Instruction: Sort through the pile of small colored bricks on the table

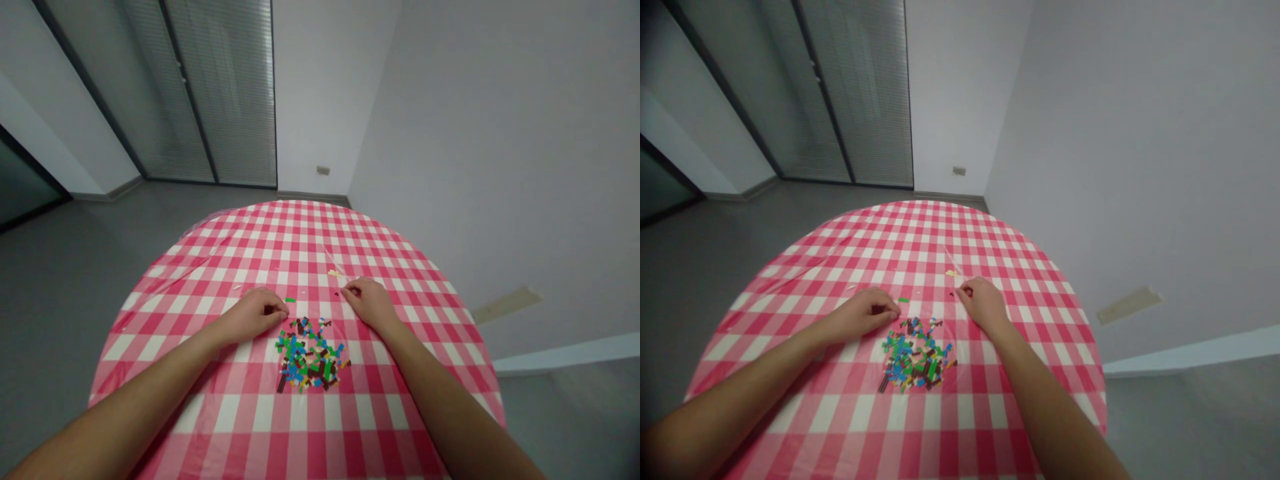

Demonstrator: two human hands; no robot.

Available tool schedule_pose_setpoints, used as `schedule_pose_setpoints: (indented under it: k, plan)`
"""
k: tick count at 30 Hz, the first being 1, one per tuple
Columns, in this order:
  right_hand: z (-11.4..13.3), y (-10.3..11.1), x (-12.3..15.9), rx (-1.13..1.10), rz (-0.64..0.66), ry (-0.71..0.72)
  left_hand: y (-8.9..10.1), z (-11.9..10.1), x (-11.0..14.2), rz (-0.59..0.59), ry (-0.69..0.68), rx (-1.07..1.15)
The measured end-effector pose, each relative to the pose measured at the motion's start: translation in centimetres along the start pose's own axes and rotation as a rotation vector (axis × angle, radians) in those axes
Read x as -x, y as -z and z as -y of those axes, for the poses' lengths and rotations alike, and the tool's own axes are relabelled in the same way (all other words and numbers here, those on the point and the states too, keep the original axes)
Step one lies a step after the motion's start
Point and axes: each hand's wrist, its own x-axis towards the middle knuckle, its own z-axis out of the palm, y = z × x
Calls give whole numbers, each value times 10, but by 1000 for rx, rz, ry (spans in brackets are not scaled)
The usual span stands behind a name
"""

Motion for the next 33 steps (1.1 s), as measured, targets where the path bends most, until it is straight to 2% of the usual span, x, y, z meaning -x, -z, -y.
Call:
schedule_pose_setpoints:
  k: [9,19,28,33]
  plan:
    - [5,0,0,-114,-3,165,1,0,1,3,26,32]
    - [4,1,-4,-66,69,187,2,3,1,13,0,53]
    - [2,16,0,-78,141,234,4,2,0,34,-9,53]
    - [7,22,5,-36,129,271,6,1,1,51,-51,33]
